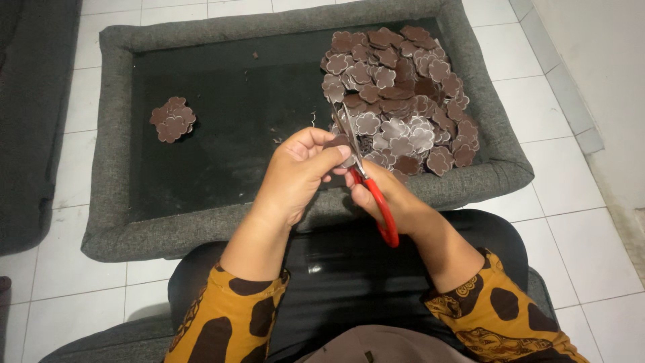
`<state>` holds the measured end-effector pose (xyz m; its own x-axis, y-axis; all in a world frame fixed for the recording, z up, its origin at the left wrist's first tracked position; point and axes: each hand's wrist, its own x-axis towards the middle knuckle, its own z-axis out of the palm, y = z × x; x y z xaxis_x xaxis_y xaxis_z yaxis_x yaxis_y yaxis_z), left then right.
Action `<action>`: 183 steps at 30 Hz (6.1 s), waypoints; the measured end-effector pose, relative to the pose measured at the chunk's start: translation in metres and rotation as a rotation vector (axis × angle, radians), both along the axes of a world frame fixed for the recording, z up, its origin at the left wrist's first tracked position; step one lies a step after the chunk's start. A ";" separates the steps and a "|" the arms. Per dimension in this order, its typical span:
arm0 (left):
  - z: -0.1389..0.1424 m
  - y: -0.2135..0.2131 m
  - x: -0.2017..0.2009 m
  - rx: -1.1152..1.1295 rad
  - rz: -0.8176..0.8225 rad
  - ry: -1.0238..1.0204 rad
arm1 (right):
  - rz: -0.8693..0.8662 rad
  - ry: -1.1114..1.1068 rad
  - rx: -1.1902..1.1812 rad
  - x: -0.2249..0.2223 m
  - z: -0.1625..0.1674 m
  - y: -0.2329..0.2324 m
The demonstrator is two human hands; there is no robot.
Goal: The person sits on the floor and uses red-handled scissors to trim the edges of small brown flower-shaped felt pieces. They hold each piece in the left hand and carefully cut around the perimeter with the right hand, then place the trimmed piece into a pile on a dark tray.
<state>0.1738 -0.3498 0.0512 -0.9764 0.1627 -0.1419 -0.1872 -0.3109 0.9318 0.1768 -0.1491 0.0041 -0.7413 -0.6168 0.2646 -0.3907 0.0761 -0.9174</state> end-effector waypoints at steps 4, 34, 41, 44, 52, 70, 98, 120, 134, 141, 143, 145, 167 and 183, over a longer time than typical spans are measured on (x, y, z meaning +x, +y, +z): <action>-0.002 0.000 0.000 -0.004 0.008 -0.002 | -0.020 -0.011 -0.019 0.003 0.000 -0.002; -0.005 -0.010 -0.003 -0.037 -0.054 0.057 | 0.054 -0.180 -0.062 0.005 0.003 0.007; -0.011 0.000 -0.004 0.032 -0.005 0.073 | -0.020 -0.252 -0.119 0.006 -0.011 -0.001; -0.011 0.000 -0.004 0.013 0.005 0.077 | -0.037 -0.231 -0.090 0.006 -0.009 -0.002; -0.010 -0.006 -0.006 0.003 -0.002 0.043 | -0.030 -0.216 0.021 0.002 -0.006 0.007; -0.008 -0.006 -0.004 -0.035 0.012 0.068 | -0.074 -0.351 0.033 0.005 -0.003 0.005; -0.010 0.002 -0.005 0.015 0.055 0.108 | -0.023 -0.097 0.087 -0.001 0.000 0.010; -0.022 0.012 -0.008 0.068 0.123 0.072 | -0.129 -0.254 0.033 0.003 -0.014 -0.002; -0.020 0.015 -0.008 0.094 0.095 0.082 | 0.018 -0.218 -0.083 -0.004 -0.014 0.002; -0.019 0.017 -0.009 0.073 0.120 0.062 | -0.084 -0.319 -0.104 -0.001 -0.023 -0.003; -0.016 0.017 -0.008 0.039 0.127 0.047 | -0.129 -0.339 -0.053 -0.001 -0.028 -0.002; -0.012 0.016 -0.009 0.001 0.118 0.059 | -0.203 -0.252 0.067 -0.002 -0.031 0.000; -0.004 0.011 -0.007 0.060 0.133 0.026 | -0.065 -0.258 0.064 -0.005 -0.007 0.006; -0.008 0.012 -0.008 0.110 0.189 0.096 | -0.028 -0.175 0.019 -0.005 -0.009 0.006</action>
<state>0.1663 -0.3375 0.0435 -0.9992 -0.0145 -0.0384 -0.0284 -0.4327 0.9011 0.1720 -0.1432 -0.0049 -0.7922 -0.5987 0.1184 -0.2225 0.1026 -0.9695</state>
